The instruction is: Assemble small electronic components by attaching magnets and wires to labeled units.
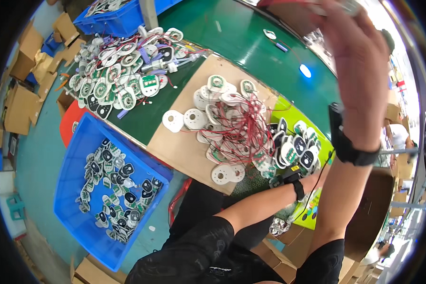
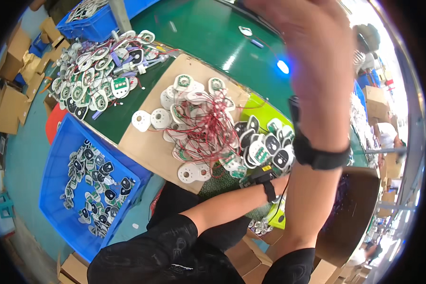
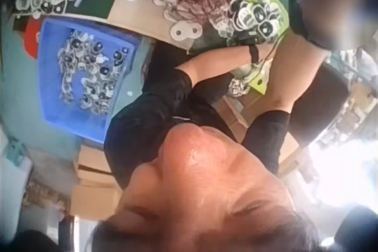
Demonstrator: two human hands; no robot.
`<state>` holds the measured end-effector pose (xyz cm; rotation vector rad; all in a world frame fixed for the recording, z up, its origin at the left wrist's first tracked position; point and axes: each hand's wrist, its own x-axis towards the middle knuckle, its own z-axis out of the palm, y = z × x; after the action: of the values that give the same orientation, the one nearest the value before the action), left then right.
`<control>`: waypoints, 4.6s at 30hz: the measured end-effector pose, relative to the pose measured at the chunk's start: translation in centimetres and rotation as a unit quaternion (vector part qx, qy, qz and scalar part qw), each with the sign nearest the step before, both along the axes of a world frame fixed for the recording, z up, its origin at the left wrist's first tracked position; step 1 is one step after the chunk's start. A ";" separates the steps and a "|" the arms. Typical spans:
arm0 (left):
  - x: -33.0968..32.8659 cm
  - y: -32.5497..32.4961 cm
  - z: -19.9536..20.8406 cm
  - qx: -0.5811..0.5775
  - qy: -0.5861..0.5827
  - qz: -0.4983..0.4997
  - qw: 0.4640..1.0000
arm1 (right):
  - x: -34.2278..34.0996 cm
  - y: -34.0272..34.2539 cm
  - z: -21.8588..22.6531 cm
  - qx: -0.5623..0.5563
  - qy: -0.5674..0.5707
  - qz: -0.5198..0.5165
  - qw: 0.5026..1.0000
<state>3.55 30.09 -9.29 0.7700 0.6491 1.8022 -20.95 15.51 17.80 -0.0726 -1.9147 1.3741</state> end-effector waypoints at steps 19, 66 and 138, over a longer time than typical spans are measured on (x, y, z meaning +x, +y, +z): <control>-4.5 -1.6 1.5 -0.071 -0.102 -0.168 0.978 | 42.5 7.3 -25.7 -0.240 -0.096 -0.529 0.808; -4.7 -2.1 1.5 -0.154 0.001 -0.066 0.986 | 34.1 13.2 -22.0 -0.093 -0.145 -0.452 0.875; -2.0 -5.3 9.0 -0.119 0.231 0.019 0.966 | 45.0 9.3 -27.5 -0.116 -0.005 -0.568 0.814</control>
<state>1.52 24.81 -0.25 1.0257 1.1685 1.5465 24.07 24.86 -9.68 -1.1468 -1.2338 0.7122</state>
